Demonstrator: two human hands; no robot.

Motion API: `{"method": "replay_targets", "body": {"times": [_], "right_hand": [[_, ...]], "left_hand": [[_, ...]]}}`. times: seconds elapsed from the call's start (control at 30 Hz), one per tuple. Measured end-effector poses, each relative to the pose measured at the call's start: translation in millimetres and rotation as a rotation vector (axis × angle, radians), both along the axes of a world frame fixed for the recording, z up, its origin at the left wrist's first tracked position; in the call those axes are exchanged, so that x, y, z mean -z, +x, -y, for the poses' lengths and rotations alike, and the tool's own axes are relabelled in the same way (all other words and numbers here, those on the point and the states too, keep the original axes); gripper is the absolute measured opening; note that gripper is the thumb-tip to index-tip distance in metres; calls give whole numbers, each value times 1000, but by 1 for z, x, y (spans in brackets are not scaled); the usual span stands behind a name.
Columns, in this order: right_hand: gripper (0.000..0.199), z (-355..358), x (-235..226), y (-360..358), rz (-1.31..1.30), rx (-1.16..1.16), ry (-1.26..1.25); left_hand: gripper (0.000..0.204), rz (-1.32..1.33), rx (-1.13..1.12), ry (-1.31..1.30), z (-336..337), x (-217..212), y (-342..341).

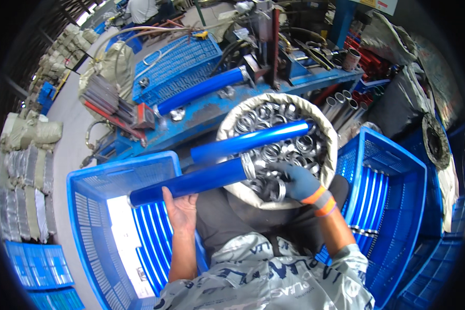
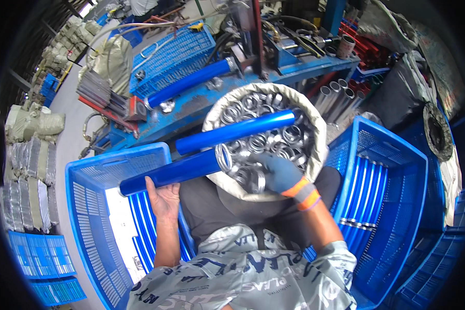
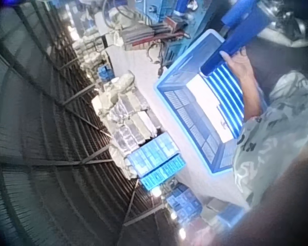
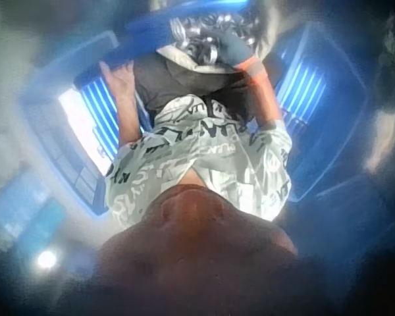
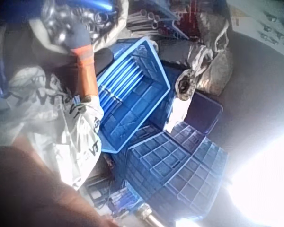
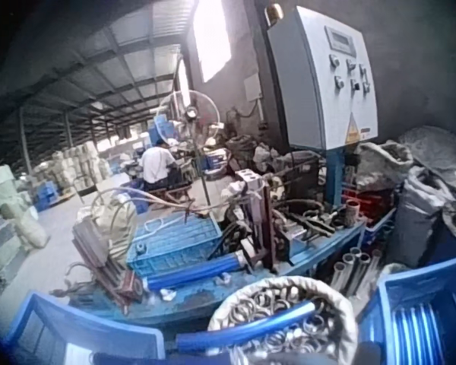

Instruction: Assembling circular metal rings onto blue tubes and organizing the finished parts into a bin.

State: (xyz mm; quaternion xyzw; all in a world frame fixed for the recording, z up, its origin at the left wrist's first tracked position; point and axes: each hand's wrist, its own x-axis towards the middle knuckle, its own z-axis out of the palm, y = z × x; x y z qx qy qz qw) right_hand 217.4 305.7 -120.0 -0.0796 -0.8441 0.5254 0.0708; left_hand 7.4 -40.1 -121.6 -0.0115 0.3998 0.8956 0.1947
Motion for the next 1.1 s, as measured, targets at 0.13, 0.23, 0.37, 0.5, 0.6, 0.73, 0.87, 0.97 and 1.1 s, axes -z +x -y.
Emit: {"method": "replay_targets", "body": {"times": [0.13,0.23,0.37,0.5,0.6,0.73,0.87,0.97,1.1], "right_hand": [[78,-30,-62,-16,227,-279,349],[59,-55,-62,-93,37,-241,278],[63,-63,-39,-275,-365,19,614],[71,-85,4,-413,-169,300,1079],[73,-113,10,-454,167,271,1131],[62,-165,-34,-435,-289,229,901],[66,-105,-182,-299,-810,479,588],[66,-133,-186,-195,-883,626,225],[64,-143,-140,-11,-823,786,198]], "left_hand": [[77,50,37,97,11,-4,-21],[74,74,-4,114,21,-11,-30],[71,8,-26,115,42,-21,-46],[69,-30,-11,120,35,-41,-62],[68,-33,-1,109,20,-45,-78],[50,-54,112,90,-43,-54,-104],[58,-6,72,89,-143,-45,-182],[68,109,-1,24,-240,7,-281],[66,230,-113,-55,-263,63,-370]]}}
